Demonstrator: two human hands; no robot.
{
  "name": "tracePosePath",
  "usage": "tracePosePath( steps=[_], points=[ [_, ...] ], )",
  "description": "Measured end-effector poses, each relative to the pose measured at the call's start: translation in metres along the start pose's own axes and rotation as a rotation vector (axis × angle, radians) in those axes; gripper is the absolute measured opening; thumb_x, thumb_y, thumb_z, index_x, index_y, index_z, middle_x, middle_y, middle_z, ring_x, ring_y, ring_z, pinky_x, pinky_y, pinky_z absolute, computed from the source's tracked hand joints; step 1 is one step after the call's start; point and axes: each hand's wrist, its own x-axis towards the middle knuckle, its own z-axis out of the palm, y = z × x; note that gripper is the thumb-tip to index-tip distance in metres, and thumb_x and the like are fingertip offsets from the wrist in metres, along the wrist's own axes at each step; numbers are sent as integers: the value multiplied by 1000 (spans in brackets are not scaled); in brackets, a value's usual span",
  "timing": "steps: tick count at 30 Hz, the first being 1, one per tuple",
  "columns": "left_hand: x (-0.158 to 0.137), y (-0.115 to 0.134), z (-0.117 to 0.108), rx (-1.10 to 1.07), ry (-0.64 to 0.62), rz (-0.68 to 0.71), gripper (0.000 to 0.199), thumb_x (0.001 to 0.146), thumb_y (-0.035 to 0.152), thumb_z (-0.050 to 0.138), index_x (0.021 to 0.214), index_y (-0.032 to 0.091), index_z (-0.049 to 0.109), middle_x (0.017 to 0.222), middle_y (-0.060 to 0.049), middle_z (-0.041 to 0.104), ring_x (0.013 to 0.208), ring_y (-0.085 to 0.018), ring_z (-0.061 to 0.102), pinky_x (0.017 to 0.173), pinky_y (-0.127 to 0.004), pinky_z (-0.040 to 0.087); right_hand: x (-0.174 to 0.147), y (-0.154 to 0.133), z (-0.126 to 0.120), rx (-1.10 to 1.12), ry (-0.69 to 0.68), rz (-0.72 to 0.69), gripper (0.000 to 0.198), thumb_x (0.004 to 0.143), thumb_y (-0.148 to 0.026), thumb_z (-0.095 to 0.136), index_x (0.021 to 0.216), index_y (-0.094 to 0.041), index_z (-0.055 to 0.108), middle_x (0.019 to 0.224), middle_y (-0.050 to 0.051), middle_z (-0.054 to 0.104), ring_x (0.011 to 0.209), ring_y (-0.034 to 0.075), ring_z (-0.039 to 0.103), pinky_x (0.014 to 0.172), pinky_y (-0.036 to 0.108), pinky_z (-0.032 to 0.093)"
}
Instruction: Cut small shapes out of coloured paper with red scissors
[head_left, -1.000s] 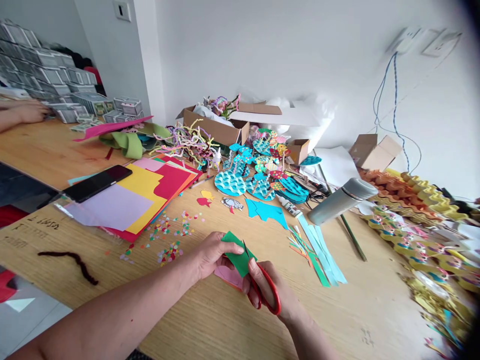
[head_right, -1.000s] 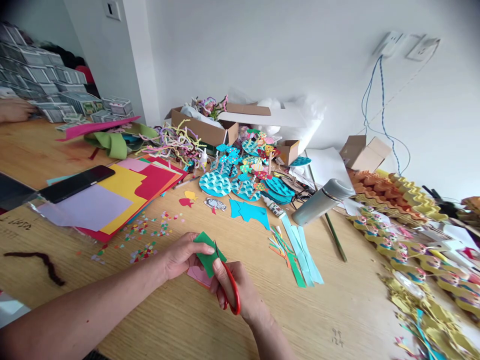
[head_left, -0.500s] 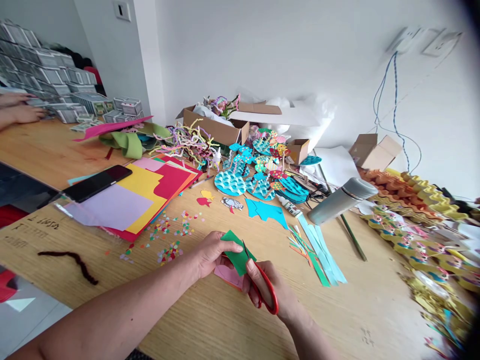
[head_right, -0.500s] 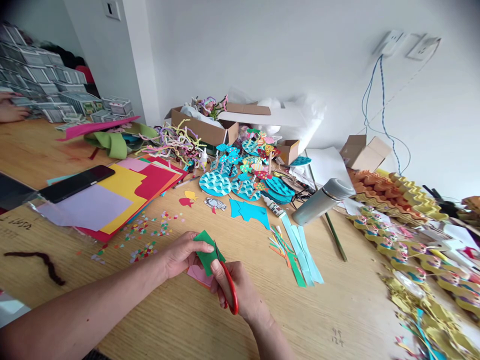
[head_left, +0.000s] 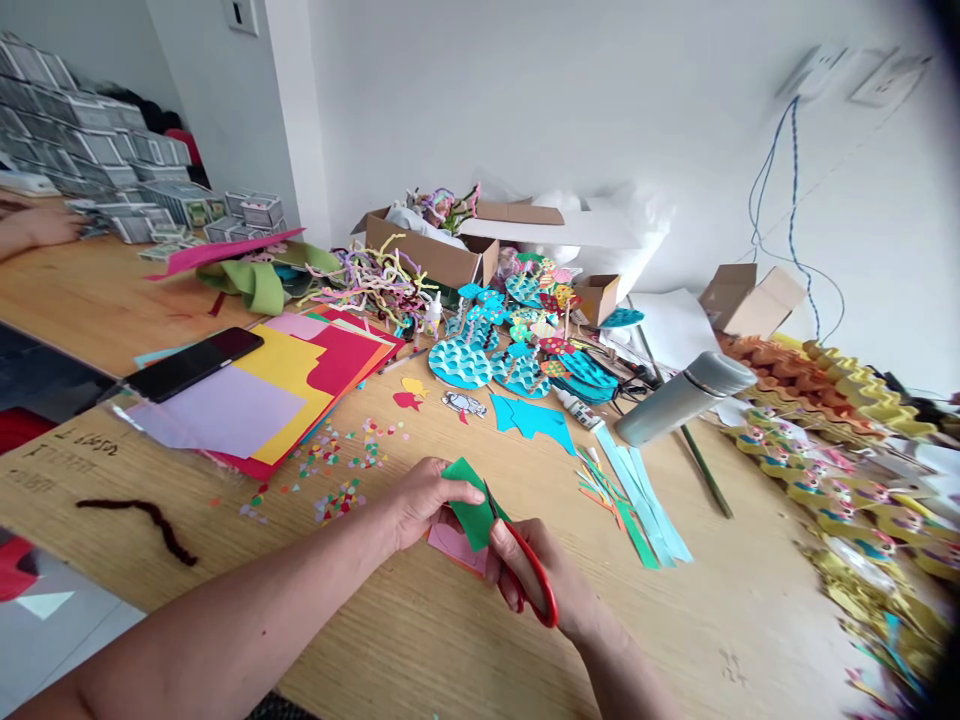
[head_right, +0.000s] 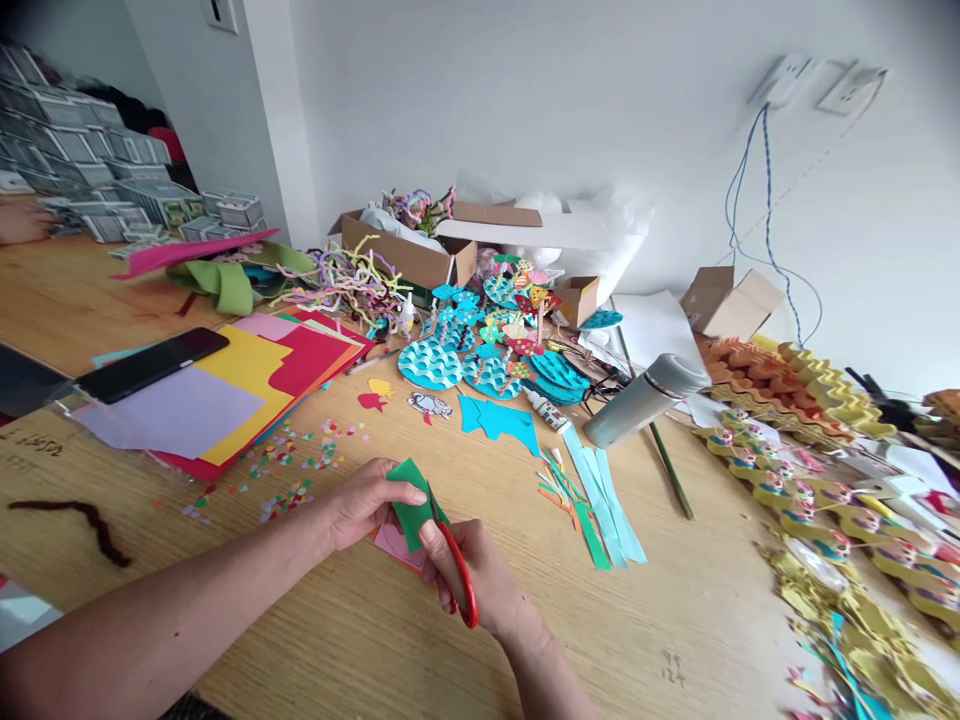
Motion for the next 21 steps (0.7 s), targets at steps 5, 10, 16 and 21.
tracePosePath(
  steps=[5,10,16,21],
  points=[
    [-2,3,1,18,6,-5,27,50,28,75,62,14,55,55,1,57,50,-12,52,51,-26,42,-1,-2,-2,-7,-4,15,72,76,-81,35,53,-15,56,36,-2,44,33,8,38,39,23,30],
    [-4,6,2,5,5,-18,28,49,28,76,62,14,55,54,1,58,50,-12,53,51,-27,43,-1,-2,-2,-9,-11,17,72,77,-80,34,52,-16,55,36,-2,43,33,8,38,39,23,30],
    [-4,6,2,-1,5,-14,27,50,28,76,62,14,56,55,1,58,50,-12,53,52,-27,42,-2,-1,-1,-6,-9,16,72,79,-79,32,53,-15,56,36,-2,44,32,8,38,40,23,30],
    [-3,4,1,2,-10,-14,28,50,28,77,62,14,56,55,0,60,50,-12,54,51,-26,41,-1,-1,-1,-9,-10,2,72,78,-80,33,54,-16,56,37,-2,45,34,8,39,40,23,30]
  ],
)
